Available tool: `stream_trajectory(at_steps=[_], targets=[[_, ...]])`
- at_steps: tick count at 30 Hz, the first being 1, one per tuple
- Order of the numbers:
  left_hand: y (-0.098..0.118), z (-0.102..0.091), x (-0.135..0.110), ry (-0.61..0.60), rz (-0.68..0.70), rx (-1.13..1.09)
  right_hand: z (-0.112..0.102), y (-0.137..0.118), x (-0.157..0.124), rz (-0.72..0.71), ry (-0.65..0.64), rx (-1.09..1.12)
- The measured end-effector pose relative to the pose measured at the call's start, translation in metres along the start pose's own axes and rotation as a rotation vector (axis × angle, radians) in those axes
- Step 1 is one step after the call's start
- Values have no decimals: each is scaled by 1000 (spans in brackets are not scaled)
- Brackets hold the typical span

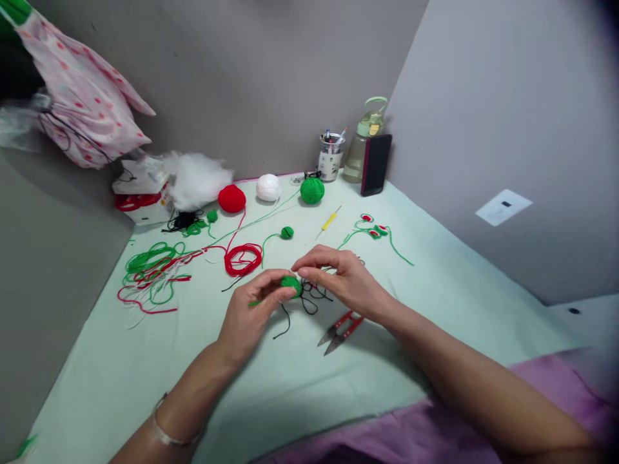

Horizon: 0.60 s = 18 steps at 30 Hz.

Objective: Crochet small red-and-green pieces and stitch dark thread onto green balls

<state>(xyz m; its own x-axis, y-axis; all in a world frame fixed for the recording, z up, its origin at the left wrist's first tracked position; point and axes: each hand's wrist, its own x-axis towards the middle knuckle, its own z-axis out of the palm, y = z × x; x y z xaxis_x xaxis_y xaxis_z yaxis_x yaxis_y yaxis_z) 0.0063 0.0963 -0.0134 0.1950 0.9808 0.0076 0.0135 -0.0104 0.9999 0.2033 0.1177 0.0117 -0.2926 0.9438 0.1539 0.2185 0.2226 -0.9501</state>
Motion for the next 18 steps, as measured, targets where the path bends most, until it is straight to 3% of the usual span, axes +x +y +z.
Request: stream_trajectory(at_steps=[7, 9, 12, 14, 16, 17, 18], targets=[[7, 1, 1, -115, -76, -23, 2, -2, 2, -40, -60, 4], [10, 0, 1, -159, -105, -41, -6, -9, 9, -11, 48, 87], [14, -3, -2, -208, -153, -117, -20, -22, 21, 31, 245, 391], [17, -5, -5, -247, -175, -212, -32, -28, 27, 157, 76, 543], [21, -6, -7, -314, -201, -290, -51, -30, 32, 281, -112, 535], [23, -7, -8, -346, -210, -316, -65, -30, 36, 286, -104, 491], [25, -9, -8, -367, -215, -333, -81, -29, 39, 240, 49, 461]])
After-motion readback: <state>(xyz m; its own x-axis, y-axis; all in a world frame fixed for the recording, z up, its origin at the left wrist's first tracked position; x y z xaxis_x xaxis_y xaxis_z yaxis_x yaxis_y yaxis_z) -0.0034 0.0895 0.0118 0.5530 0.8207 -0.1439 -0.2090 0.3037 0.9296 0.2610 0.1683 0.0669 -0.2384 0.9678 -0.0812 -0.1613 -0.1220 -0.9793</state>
